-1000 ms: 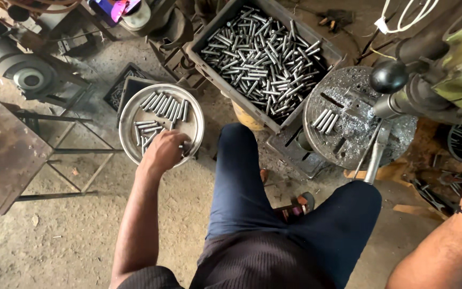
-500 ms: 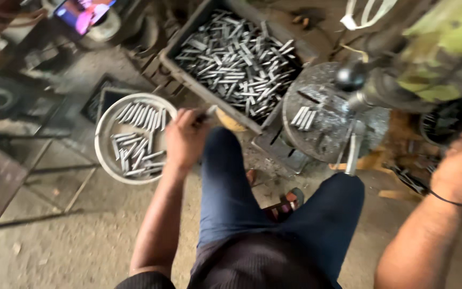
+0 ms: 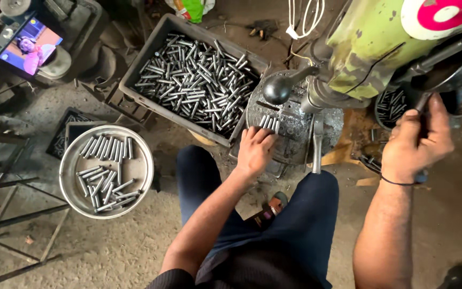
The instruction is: The person sits at a benchtop drill press and processes small metal cylindrical pins one at a time, taking each pin from a tray, holding it under the spinning drill bit, then placing the finished pin onto a round plate. A smartphone plays a video beside the work area throughout.
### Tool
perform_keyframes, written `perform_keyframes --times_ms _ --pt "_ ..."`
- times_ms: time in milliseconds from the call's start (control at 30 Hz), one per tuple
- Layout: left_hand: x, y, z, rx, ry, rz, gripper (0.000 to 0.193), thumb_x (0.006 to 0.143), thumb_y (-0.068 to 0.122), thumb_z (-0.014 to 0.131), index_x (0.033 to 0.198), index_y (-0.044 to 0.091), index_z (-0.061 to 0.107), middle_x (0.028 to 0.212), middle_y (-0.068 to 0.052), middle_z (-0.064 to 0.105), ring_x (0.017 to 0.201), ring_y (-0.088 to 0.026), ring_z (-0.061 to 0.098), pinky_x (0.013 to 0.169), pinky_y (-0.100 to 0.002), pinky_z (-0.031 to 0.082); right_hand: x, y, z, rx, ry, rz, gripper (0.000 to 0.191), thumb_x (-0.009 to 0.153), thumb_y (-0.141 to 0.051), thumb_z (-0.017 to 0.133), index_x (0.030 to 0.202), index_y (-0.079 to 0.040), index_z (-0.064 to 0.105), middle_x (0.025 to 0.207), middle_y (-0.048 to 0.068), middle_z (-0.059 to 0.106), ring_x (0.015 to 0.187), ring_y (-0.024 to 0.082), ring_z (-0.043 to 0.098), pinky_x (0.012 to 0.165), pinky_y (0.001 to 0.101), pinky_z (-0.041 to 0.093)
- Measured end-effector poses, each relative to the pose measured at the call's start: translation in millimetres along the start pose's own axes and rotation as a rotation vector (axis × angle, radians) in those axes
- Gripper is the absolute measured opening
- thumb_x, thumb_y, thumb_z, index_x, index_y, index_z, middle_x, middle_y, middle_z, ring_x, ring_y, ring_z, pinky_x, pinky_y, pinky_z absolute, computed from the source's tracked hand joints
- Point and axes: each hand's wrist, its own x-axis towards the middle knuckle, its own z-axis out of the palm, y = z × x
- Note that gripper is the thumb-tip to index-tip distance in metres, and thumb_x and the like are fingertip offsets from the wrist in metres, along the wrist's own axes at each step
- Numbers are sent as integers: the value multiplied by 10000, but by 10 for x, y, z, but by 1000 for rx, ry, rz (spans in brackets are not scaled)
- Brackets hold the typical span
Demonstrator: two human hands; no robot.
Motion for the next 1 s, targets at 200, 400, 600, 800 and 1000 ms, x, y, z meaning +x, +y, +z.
perform_keyframes --times_ms 200,400,600,800,1000 --pt "-2 12 45 49 1 -18 240 796 199 803 1019 135 738 1253 -99 626 1236 -361 540 1028 -512 423 7 113 -50 -2 -1 -31 359 1136 95 562 1492 58 600 868 45 607 640 76 486 562 236 410" --pt "90 8 3 177 -159 -7 409 801 238 782 1199 152 738 1464 -161 530 1360 -419 443 1132 -580 335 -3 177 -75 -4 -5 -57 358 1139 102 559 1493 67 594 892 62 622 652 76 485 569 236 404" --pt "70 -1 81 189 -151 -31 417 815 233 752 1222 145 733 1465 -173 536 1393 -423 438 1168 -572 322 19 172 -63 28 4 -49 363 1129 98 560 1488 67 596 886 55 611 655 72 483 572 231 404" --pt "26 -10 113 156 -91 -48 408 843 195 733 1234 81 714 1460 -194 547 1398 -418 465 1190 -552 339 19 148 -29 28 19 -25 373 1117 89 561 1487 59 599 885 41 607 652 63 481 560 218 395" --pt "-39 41 147 153 -55 -97 384 899 153 696 1270 52 698 1506 -256 504 1426 -449 434 1204 -512 361 24 107 4 43 18 -28 381 1105 97 555 1482 64 603 900 38 601 664 61 487 560 217 393"
